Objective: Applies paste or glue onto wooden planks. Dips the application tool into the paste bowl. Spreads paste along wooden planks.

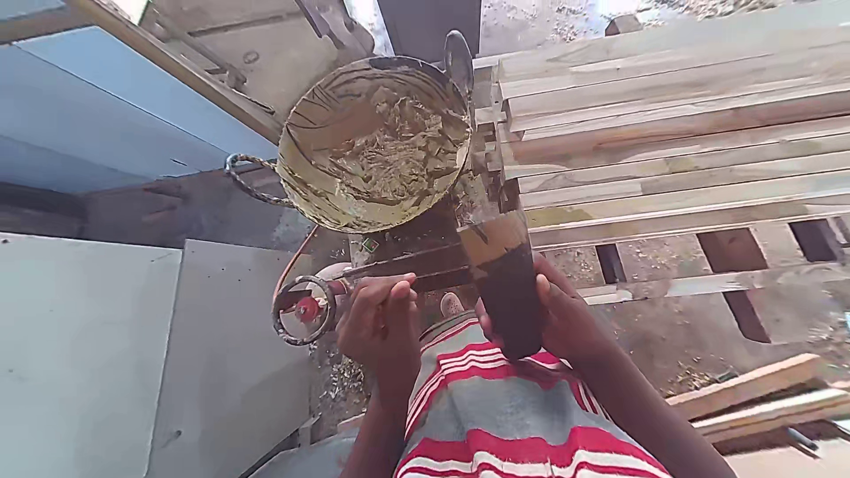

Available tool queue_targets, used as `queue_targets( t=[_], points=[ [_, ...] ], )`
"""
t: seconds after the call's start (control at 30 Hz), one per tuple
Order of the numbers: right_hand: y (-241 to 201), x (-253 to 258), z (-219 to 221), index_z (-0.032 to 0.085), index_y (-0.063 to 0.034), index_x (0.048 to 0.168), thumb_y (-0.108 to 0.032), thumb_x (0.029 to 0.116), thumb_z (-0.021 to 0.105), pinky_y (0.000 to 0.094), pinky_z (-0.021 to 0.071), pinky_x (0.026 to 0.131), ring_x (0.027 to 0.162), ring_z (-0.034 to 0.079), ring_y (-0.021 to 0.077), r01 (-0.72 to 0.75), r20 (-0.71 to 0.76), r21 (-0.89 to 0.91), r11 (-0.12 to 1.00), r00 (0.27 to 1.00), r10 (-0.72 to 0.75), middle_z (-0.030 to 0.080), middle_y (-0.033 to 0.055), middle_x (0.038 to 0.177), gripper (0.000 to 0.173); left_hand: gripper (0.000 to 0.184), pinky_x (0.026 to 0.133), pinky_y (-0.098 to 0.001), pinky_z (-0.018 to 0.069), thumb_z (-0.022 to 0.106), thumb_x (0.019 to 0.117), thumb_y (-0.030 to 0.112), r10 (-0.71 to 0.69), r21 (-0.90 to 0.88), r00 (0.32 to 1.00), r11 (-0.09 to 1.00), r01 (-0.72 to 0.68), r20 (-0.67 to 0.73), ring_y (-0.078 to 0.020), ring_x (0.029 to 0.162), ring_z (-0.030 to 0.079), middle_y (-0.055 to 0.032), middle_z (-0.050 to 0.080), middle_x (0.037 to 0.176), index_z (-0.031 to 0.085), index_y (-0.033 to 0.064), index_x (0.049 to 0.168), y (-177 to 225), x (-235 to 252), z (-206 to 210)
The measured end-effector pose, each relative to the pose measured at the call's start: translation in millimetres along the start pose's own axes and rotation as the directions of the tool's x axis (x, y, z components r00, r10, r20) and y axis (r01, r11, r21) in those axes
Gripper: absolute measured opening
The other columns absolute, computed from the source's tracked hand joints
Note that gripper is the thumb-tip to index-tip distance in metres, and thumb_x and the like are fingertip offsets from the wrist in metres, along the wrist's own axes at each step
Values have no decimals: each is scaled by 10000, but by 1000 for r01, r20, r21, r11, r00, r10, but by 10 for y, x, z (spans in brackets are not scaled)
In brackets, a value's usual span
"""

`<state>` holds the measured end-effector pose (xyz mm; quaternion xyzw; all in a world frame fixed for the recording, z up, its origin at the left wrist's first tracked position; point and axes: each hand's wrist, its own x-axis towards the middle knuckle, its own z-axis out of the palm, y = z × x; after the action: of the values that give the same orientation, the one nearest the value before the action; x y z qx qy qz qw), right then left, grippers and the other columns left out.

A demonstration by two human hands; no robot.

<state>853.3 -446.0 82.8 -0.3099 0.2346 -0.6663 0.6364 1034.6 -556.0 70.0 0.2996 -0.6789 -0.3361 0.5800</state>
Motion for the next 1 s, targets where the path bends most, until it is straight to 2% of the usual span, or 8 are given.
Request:
queue_targets(
  t=[0.17, 0.33, 0.43, 0.63, 0.8, 0.9, 1.0],
  points=[
    [-20, -53, -18, 597, -208, 1354, -407, 1085, 486, 375, 639, 791, 935, 738, 229, 36, 101, 91, 995, 994, -45, 721, 112, 1115, 352, 79, 624, -139, 558, 673, 983, 126, -184, -100, 982, 979, 178, -52, 31, 711, 647, 145, 706, 866, 712, 186, 949, -107, -139, -17],
    [-11, -91, -9, 595, -202, 1366, -416, 1087, 474, 378, 632, 771, 906, 730, 238, 38, 125, 110, 993, 991, -52, 716, 131, 1096, 371, 64, 650, -149, 558, 703, 962, 142, -330, -169, 944, 932, 322, -22, 26, 717, 637, 144, 686, 854, 685, 204, 956, -127, -189, -1],
    [0, -110, -13, 598, -195, 1350, -419, 1087, 474, 374, 632, 765, 903, 730, 239, 36, 126, 109, 993, 991, -49, 713, 134, 1095, 367, 71, 611, -139, 537, 689, 967, 129, -411, -222, 912, 891, 397, -18, 28, 679, 610, 131, 661, 817, 669, 191, 938, -114, -209, 27],
    [15, -139, -42, 575, -196, 1371, -410, 1091, 464, 378, 627, 769, 902, 724, 239, 43, 119, 93, 995, 991, -54, 707, 134, 1089, 370, 171, 511, -133, 475, 548, 1010, 56, -672, -445, 741, 666, 599, -8, 7, 560, 553, 63, 603, 681, 642, 127, 886, -133, -232, 61],
    [30, -131, -44, 578, -193, 1366, -427, 1087, 468, 389, 631, 758, 890, 727, 244, 14, 111, 118, 993, 993, -27, 706, 131, 1083, 380, 240, 503, -139, 495, 491, 1056, 81, -817, -518, 576, 496, 697, -6, -2, 557, 583, 44, 638, 685, 676, 113, 905, -142, -221, 69],
    [41, -119, -50, 581, -194, 1352, -397, 1095, 463, 398, 639, 757, 899, 737, 260, 9, 123, 171, 985, 992, -31, 712, 139, 1093, 347, 271, 530, -152, 515, 479, 1062, 71, -841, -530, 540, 463, 711, -10, -16, 589, 605, 30, 665, 722, 698, 101, 904, -139, -222, 77],
    [48, -117, -67, 584, -207, 1361, -361, 1107, 444, 389, 648, 771, 935, 742, 244, 21, 125, 193, 981, 991, -46, 710, 116, 1142, 328, 281, 551, -155, 528, 486, 1058, 50, -845, -510, 535, 470, 721, -22, -20, 614, 622, 26, 687, 747, 708, 95, 891, -133, -217, 93]
  ],
)
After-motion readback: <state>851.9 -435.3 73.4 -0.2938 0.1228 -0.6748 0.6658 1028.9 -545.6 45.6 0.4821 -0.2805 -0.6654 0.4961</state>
